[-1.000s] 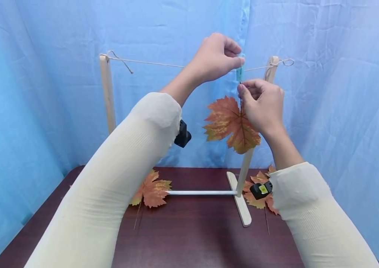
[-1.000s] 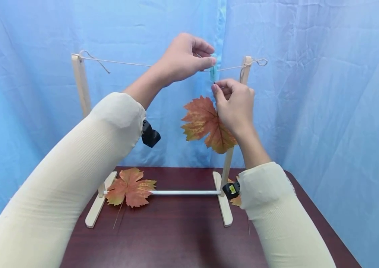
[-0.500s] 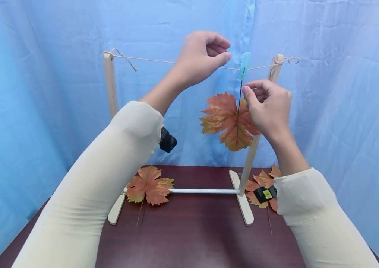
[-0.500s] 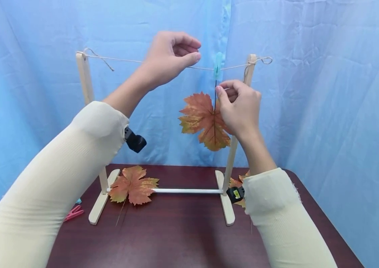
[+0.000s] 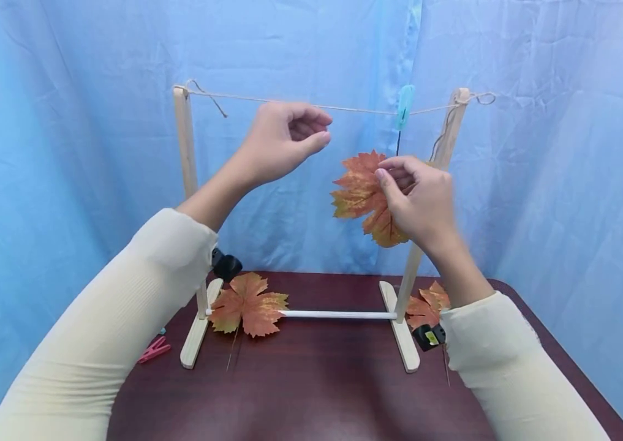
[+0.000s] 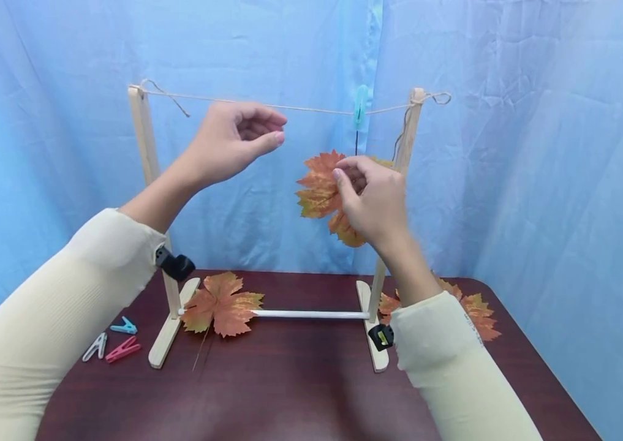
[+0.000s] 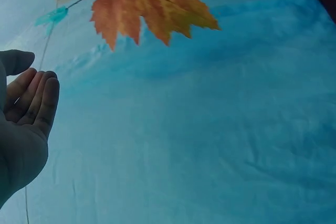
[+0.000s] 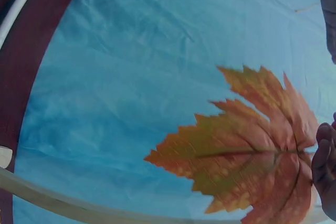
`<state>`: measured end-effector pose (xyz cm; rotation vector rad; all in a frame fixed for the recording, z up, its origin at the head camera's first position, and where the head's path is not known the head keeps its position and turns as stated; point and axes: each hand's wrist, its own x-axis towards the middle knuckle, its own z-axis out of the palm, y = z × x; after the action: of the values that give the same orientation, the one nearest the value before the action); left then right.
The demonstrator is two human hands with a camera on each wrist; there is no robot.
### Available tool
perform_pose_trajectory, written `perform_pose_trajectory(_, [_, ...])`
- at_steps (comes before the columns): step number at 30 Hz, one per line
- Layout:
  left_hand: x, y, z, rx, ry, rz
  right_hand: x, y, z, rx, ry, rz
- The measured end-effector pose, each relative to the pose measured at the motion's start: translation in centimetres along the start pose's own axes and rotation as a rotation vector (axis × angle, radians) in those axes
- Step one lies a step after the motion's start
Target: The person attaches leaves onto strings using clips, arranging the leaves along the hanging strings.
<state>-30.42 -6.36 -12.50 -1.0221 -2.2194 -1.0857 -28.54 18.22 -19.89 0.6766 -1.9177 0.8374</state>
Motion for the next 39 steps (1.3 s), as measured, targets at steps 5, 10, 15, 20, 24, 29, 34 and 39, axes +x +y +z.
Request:
perform_pose_trajectory(5, [-2.9, -1.8, -0.7, 0.031, -0.01, -0.018, -1.0, -0.6, 1.4, 0.027, -0.045, -0.057])
perform_pose_trajectory(10, [-5.9, -3.8, -1.3, 0.056, -0.029, -0.044, -2.4, -1.1, 3.2, 0.064, -0.108, -0.107])
perform_pose_trajectory(15, [-9.0, -5.8, -2.0, 0.081, -0.084, -0.081, -4.1, -1.4, 5.0, 0.022, -0.231, -0.141])
perform_pose_trajectory(20, [-12.5, -7.4, -2.8, 0.098, -0.162, -0.08, -6.2, -1.6, 6.8, -0.034, -0.379, -0.154])
perform_pose_trajectory(24, [-15.4, -8.8, -3.2, 0.126, -0.227, -0.111, -7.7, -1.8, 8.4, -0.037, -0.454, -0.151])
perform_pose_trajectory(29, [-19.4, -10.3, -3.4, 0.133, -0.293, -0.194, -9.4, -2.2, 10.1, -0.001, -0.514, -0.158])
perform_pose_trajectory(34, [-23.1, -11.8, -4.0, 0.124, -0.332, -0.266, -10.9, -2.4, 11.8, 0.029, -0.567, -0.173])
perform_pose_trajectory(39, [-26.0, -13.3, -4.9, 0.152, -0.379, -0.303, -12.3, -3.0, 13.3, -0.002, -0.647, -0.191])
